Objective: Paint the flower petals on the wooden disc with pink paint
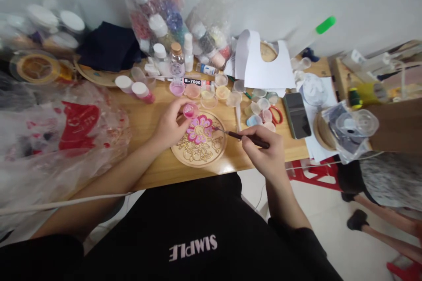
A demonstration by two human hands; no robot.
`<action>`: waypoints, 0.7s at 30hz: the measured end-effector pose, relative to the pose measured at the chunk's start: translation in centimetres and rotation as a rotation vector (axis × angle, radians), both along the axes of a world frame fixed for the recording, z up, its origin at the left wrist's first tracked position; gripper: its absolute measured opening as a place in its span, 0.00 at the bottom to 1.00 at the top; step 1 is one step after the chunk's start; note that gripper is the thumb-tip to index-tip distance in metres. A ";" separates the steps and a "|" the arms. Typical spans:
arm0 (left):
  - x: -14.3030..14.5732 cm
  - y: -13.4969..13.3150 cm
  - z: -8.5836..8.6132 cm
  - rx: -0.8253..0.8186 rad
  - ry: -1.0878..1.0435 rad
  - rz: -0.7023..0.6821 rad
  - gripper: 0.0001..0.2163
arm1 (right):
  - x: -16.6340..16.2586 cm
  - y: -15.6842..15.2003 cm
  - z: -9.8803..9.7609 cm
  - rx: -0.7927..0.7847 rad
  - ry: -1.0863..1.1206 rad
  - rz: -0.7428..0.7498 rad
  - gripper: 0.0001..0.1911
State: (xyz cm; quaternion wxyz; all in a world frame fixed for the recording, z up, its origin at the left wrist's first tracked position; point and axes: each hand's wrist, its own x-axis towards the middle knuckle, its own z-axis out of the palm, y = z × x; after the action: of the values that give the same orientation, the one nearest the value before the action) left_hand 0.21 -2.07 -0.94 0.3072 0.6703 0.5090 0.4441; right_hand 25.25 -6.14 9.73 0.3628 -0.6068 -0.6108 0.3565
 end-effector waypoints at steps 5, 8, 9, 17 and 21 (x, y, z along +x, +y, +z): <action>0.1 0.1 0.2 0.001 -0.001 -0.011 0.15 | -0.6 1.6 1.2 -0.015 -0.045 0.097 0.06; 0.1 0.1 0.3 -0.004 -0.019 -0.019 0.15 | -0.8 2.2 1.6 0.012 -0.126 0.143 0.07; 0.1 0.1 0.3 -0.005 -0.028 -0.021 0.15 | -0.8 2.3 1.8 0.023 -0.153 0.157 0.07; 0.2 0.1 0.2 -0.015 -0.065 -0.015 0.16 | -1.0 2.4 2.1 0.067 -0.231 0.196 0.09; 0.3 0.0 0.3 -0.011 -0.075 -0.004 0.15 | -1.0 2.3 2.0 0.072 -0.216 0.184 0.09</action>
State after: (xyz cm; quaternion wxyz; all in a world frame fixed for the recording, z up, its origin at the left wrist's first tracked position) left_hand 0.51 -2.05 -0.67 0.3305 0.6525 0.4981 0.4657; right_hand 24.24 -3.85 11.71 0.2823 -0.5696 -0.7116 0.2990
